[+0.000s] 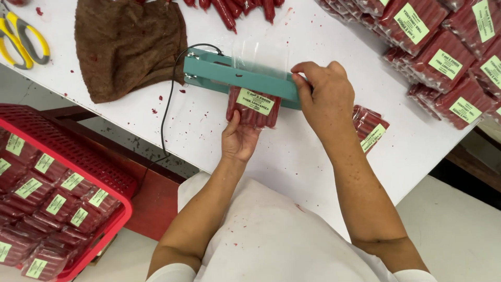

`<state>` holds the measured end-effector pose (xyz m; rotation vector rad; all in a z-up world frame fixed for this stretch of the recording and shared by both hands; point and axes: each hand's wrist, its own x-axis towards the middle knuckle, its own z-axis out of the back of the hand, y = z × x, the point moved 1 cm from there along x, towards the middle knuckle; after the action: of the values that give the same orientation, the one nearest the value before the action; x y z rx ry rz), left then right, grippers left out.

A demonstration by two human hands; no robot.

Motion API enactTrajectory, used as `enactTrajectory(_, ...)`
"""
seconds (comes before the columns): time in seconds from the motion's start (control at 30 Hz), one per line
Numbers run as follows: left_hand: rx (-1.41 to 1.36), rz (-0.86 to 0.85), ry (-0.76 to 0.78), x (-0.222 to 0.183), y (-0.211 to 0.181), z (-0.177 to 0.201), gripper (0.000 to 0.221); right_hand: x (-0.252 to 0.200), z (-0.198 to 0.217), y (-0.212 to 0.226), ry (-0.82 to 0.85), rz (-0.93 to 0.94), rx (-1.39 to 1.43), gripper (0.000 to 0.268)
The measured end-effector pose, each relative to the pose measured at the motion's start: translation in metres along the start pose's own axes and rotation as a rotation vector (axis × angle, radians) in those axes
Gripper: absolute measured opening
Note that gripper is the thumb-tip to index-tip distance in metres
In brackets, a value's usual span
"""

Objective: Sealing plastic bags containing sausages using a manual heat sealer and organizing them into a storage basket.

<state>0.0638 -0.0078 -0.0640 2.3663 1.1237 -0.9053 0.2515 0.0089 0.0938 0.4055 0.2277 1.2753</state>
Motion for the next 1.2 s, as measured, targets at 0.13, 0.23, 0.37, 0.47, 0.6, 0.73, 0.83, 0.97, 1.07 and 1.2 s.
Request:
enactTrajectory(0.13, 0.029, -0.007, 0.010, 0.012, -0.006, 0.015, 0.034, -0.005, -0.023, -0.021, -0.039, -0.086, 0.049, 0.005)
enactTrajectory(0.23, 0.075, -0.014, 0.011, 0.010, -0.008, 0.007, 0.032, -0.007, -0.041, -0.039, -0.075, -0.096, 0.087, 0.007)
enactTrajectory(0.37, 0.067, -0.023, 0.009, 0.006, -0.007, -0.001, 0.032, -0.013, -0.072, -0.061, -0.127, -0.109, 0.168, 0.013)
enactTrajectory(0.47, 0.044, -0.041, 0.001, 0.004, -0.008, -0.001, 0.048, -0.014, -0.080, -0.063, -0.150, -0.070, 0.205, 0.019)
enactTrajectory(0.6, 0.037, -0.061, -0.020, 0.004, -0.006, -0.001, 0.064, -0.016, -0.082, -0.068, -0.168, -0.018, 0.223, 0.022)
enactTrajectory(0.73, 0.043, -0.043, -0.021, 0.006, -0.004, 0.002, 0.060, -0.015, -0.082, -0.071, -0.184, 0.000, 0.236, 0.023)
enactTrajectory(0.83, 0.072, -0.047, -0.026, 0.006, -0.006, 0.004, 0.058, -0.014, -0.083, -0.071, -0.191, 0.003, 0.238, 0.024)
enactTrajectory(0.97, 0.093, -0.046, -0.021, 0.008, -0.007, 0.009, 0.055, -0.014, -0.086, -0.074, -0.216, 0.032, 0.240, 0.023)
enactTrajectory(1.07, 0.102, -0.047, -0.027, 0.009, -0.007, 0.012, 0.055, -0.015, -0.088, -0.076, -0.220, 0.041, 0.236, 0.022)
enactTrajectory(1.2, 0.112, -0.054, -0.011, 0.010, -0.007, 0.014, 0.056, -0.014, -0.088, -0.075, -0.223, 0.061, 0.250, 0.024)
